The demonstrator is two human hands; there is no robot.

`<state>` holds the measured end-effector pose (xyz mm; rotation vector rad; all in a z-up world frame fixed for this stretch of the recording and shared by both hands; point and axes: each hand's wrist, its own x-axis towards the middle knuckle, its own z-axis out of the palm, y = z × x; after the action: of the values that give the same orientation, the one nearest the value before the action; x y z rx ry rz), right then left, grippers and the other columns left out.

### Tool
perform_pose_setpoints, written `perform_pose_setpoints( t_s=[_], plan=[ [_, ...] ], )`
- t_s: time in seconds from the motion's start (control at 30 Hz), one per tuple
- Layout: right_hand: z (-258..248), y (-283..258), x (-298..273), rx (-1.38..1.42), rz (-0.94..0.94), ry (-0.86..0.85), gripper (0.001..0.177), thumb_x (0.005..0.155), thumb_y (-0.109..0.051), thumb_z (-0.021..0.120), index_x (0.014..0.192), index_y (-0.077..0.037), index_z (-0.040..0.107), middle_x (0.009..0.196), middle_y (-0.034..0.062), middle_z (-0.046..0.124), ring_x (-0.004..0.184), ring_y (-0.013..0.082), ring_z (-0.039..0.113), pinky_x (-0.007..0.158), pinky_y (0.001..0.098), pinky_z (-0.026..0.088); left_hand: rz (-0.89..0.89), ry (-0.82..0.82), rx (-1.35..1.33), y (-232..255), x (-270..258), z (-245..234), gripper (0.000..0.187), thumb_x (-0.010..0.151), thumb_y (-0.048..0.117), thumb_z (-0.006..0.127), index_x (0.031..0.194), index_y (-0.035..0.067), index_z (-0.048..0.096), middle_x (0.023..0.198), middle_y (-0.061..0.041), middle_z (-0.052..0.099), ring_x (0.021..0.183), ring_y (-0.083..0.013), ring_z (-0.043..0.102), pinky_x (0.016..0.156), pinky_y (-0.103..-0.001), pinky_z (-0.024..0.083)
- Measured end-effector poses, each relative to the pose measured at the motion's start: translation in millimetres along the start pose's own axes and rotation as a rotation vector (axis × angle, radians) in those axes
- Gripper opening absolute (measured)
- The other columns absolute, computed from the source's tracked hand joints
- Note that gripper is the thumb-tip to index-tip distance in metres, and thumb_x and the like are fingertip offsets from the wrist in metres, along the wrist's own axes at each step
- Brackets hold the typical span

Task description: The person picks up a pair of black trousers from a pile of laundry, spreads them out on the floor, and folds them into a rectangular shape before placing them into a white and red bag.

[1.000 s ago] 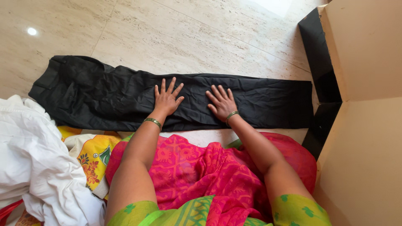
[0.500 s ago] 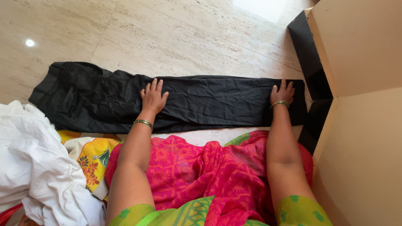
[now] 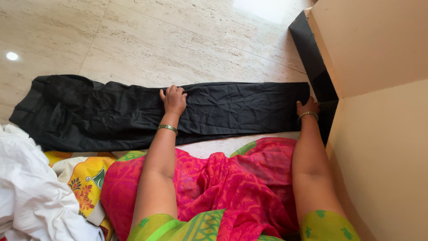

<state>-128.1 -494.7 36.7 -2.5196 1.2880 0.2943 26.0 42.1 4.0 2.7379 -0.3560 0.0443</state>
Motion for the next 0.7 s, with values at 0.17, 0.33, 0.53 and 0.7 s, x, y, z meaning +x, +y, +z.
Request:
perform_pose_setpoints(
  t_s=[0.17, 0.33, 0.53, 0.7],
  plan=[
    [6.6, -2.3, 4.7, 0.029, 0.105, 0.014, 0.070, 0.094, -0.042, 0.070, 0.148, -0.008, 0.043, 0.147, 0.0278, 0.045, 0.133, 0.0467, 0.046, 0.104, 0.0545, 0.044, 0.005, 0.171, -0.055, -7.1, 6.9, -12.4, 0.008, 0.093, 0.019, 0.073, 0.089, 0.012, 0.076, 0.097, -0.004, 0.064, 0.107, -0.0283, 0.058, 0.116, -0.063, 0.026],
    [6.1, 2.9, 5.7, 0.109, 0.122, 0.003, 0.052, 0.100, -0.034, 0.068, 0.139, -0.003, 0.053, 0.135, 0.0275, 0.060, 0.120, 0.0434, 0.062, 0.096, 0.0521, 0.054, -0.070, 0.276, -0.051, -7.4, 13.5, -14.2, 0.010, 0.092, 0.020, 0.074, 0.088, 0.012, 0.077, 0.095, -0.005, 0.064, 0.107, -0.0289, 0.058, 0.115, -0.059, 0.029],
    [7.5, -3.0, 1.1, 0.097, 0.181, 0.140, 0.043, 0.104, -0.036, 0.064, 0.135, -0.007, 0.058, 0.140, 0.0198, 0.060, 0.122, 0.0430, 0.063, 0.096, 0.0549, 0.054, -0.089, 0.172, -0.045, -4.9, 9.3, -16.0, 0.011, 0.096, 0.024, 0.074, 0.099, 0.014, 0.075, 0.103, -0.004, 0.063, 0.112, -0.0276, 0.057, 0.120, -0.061, 0.027],
    [9.5, -19.1, -2.5, 0.041, 0.134, 0.313, 0.055, 0.094, -0.035, 0.071, 0.138, -0.008, 0.053, 0.136, 0.0227, 0.052, 0.125, 0.0435, 0.050, 0.095, 0.0573, 0.048, -0.032, 0.270, -0.021, 8.1, -0.3, -23.0, 0.048, 0.094, 0.026, 0.070, 0.137, 0.009, 0.056, 0.135, -0.016, 0.050, 0.137, -0.0374, 0.041, 0.115, -0.066, 0.023]
  ],
)
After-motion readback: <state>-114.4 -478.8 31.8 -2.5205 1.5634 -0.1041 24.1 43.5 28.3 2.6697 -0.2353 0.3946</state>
